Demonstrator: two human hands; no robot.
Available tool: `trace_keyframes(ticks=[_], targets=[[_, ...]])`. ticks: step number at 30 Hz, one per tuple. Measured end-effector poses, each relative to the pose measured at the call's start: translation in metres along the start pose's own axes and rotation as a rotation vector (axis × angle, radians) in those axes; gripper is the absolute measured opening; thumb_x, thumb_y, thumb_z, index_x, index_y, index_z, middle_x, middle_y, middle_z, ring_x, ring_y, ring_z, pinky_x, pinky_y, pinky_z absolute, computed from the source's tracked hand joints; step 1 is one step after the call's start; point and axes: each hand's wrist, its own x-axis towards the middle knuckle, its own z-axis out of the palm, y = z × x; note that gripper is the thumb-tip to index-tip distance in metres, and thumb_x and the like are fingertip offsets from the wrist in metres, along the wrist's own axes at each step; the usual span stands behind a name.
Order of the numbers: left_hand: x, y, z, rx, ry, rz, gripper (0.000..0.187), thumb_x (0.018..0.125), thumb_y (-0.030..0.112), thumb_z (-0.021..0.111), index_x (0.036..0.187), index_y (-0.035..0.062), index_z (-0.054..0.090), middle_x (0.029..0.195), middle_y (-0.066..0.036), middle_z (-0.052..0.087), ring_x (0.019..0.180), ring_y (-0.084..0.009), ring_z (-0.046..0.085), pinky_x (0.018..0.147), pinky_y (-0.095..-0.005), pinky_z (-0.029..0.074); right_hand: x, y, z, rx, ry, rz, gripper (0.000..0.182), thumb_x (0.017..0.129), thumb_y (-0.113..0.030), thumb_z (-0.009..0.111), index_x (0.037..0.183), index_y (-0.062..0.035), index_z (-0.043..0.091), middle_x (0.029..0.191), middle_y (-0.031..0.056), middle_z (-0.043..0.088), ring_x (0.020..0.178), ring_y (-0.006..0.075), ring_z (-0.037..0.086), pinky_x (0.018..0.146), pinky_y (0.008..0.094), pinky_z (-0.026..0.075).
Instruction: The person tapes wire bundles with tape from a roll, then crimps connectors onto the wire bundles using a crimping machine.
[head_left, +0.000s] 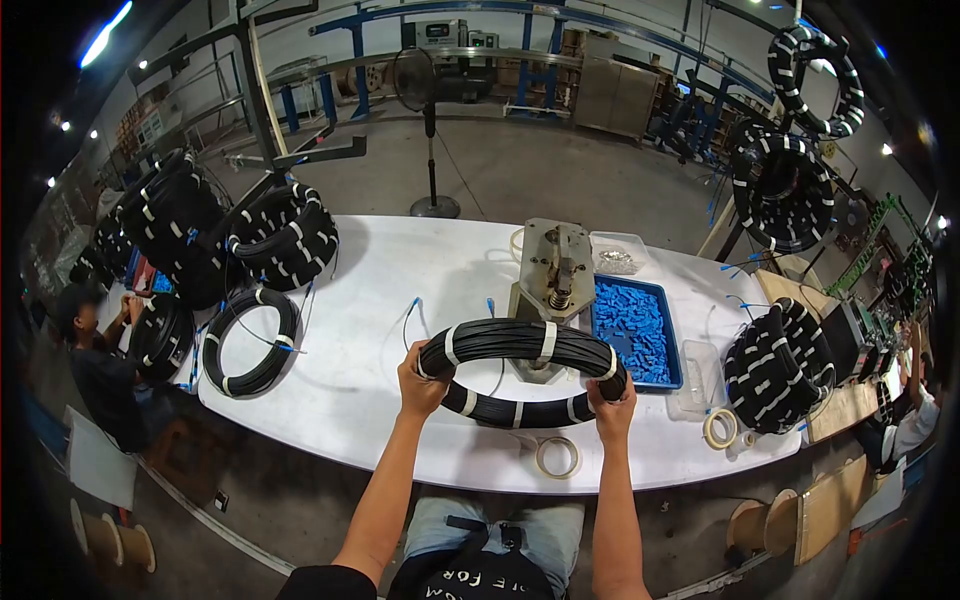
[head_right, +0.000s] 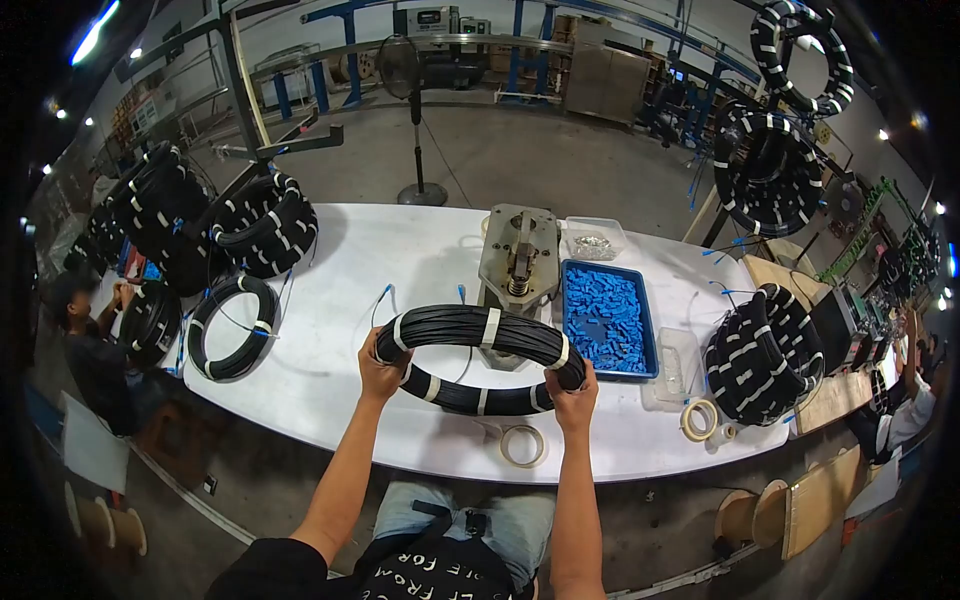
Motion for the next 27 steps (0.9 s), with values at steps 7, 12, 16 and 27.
trace_keyframes(ticks=[7, 12, 16, 27], targets=[[-0.009, -0.003, -0.001, -0.053, 0.062, -0.024, 0.031, 0.071, -0.005, 0.075, 0.097, 0.0008, 0.059, 0.083, -0.003, 0.067, 0.075, -0.0092, 0.061, 0.07, -0.0244, 0.049, -0.004, 0.008, 0.002, 0.009, -0.028, 0.015, 0.042, 0.078, -0.005, 0.077, 0.116, 0.0002, 0.059, 0.106, 0.0068, 0.067, 0.096, 0.0141, 0.063, 0.089, 0.0279, 0.048], [-0.006, -0.006, -0.001, -0.026, 0.078, -0.003, 0.026, 0.074, -0.005, 0.073, 0.093, 0.0021, 0.057, 0.078, -0.001, 0.063, 0.072, -0.0079, 0.057, 0.066, -0.0237, 0.047, -0.005, 0.021, 0.003, 0.0, -0.006, 0.041, 0.042, 0.08, -0.008, 0.076, 0.117, -0.0013, 0.059, 0.105, 0.0055, 0.067, 0.092, 0.0126, 0.062, 0.085, 0.0269, 0.047], [-0.005, -0.002, -0.003, -0.035, 0.044, -0.013, 0.025, 0.075, -0.004, 0.074, 0.093, 0.0019, 0.057, 0.079, -0.001, 0.063, 0.073, -0.0076, 0.057, 0.068, -0.0238, 0.047, -0.006, 0.021, 0.002, 0.032, 0.012, 0.06, 0.044, 0.079, -0.009, 0.078, 0.117, -0.0014, 0.059, 0.105, 0.0056, 0.067, 0.092, 0.0123, 0.062, 0.085, 0.0269, 0.047], [-0.018, -0.021, -0.021, -0.097, 0.035, -0.054, 0.034, 0.075, -0.01, 0.065, 0.107, -0.0022, 0.063, 0.097, -0.006, 0.068, 0.088, -0.0153, 0.064, 0.081, -0.0277, 0.049, -0.033, 0.057, 0.016, -0.006, 0.031, 0.201, 0.021, 0.077, -0.014, 0.076, 0.094, -0.0052, 0.066, 0.089, 0.0019, 0.067, 0.083, 0.0124, 0.062, 0.077, 0.0288, 0.049]])
